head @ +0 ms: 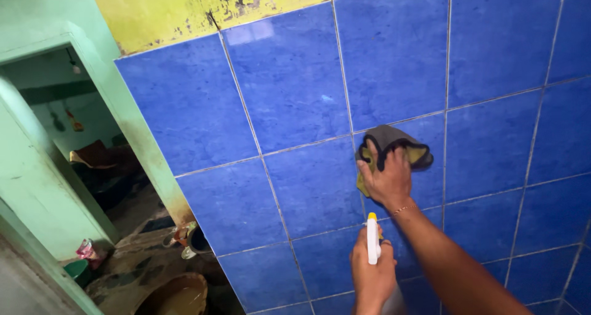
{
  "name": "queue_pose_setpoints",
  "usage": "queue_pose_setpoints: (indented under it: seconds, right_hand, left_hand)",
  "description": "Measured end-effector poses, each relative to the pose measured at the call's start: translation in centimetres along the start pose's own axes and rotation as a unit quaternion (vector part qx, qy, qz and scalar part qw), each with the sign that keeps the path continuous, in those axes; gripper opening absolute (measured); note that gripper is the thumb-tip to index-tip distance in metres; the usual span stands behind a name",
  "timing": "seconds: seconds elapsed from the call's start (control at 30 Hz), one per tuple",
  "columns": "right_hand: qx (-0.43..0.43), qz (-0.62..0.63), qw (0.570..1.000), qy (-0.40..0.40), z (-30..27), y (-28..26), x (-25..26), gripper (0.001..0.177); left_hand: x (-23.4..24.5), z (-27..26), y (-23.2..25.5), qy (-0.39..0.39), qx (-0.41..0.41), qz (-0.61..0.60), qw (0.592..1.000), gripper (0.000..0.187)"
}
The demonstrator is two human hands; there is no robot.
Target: The person sprays a cleaning solution onto blue tiled walls and wipes them with a cloth. The person moves along the wall, repeatedly spraying and wiping different sections to clean the surface.
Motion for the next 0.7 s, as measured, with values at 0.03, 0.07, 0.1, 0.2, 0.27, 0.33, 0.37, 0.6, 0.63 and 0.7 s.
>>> queue_pose_setpoints:
  seconds: [0.03, 0.07, 0.1, 0.2, 0.27, 0.33, 0.37, 0.6, 0.63, 0.7]
  right_hand:
    - [-0.031, -0.007, 0.998, 0.06, 0.2, -0.3, 0.4, 0.069]
    - [-0.062, -0.013, 0.991, 0.12, 0.3, -0.6, 0.8, 0.073]
    - [-0.091, -0.02, 0.98, 0.177, 0.3, -0.8, 1.3, 0.078]
    - [-0.047, -0.053, 0.987, 0.145, 0.6, -1.6, 1.8, 0.073]
    - [-0.05, -0.012, 0.998, 0.029, 0.7, -1.2, 1.6, 0.068]
    - [-0.06, -0.013, 0.998, 0.002, 0.7, -0.6, 1.6, 0.069]
    - [-0.067, -0.032, 0.997, 0.031, 0.7, -0.4, 1.7, 0.072]
    - [0.085, -0.153, 0.981, 0.084, -0.1, -1.7, -0.3, 0.07]
    - [0.069, -0.107, 0.991, 0.034, -0.2, -0.6, -0.3, 0.063]
    - [0.034, -0.012, 0.997, -0.065, 0.0, 1.5, -0.2, 0.055]
  left_hand:
    - [0.1, 0.1, 0.1, 0.0, -0.001, 0.014, 1.0, 0.027]
    - [0.2, 0.1, 0.3, 0.004, -0.009, 0.017, 1.0, 0.029]
    - [0.3, 0.0, 0.4, 0.01, -0.017, 0.019, 1.0, 0.03]
    - [1.0, 0.0, 0.3, 0.019, 0.0, 0.018, 1.0, 0.032]
    - [1.0, 0.1, 0.0, 0.021, 0.003, 0.018, 1.0, 0.031]
    - [0.7, 0.1, 0.0, 0.02, -0.015, 0.025, 0.999, 0.03]
    - [0.5, 0.1, 0.1, 0.025, -0.038, 0.032, 0.998, 0.031]
    - [0.4, -0.2, 0.8, 0.025, 0.048, 0.013, 0.998, 0.034]
    - [0.2, -0.2, 0.8, 0.023, 0.061, 0.014, 0.998, 0.037]
    - [-0.5, -0.3, 1.5, 0.021, -0.05, 0.086, 0.995, 0.03]
Point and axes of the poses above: each hand's wrist, its own z-axis towards the middle knuckle, its own x-axis out of the back of the hand, y = z × x, the point moved 3 cm from there along z, towards the middle knuckle, and after that the axes turned 4 degrees about x, right-handed, at the moved point
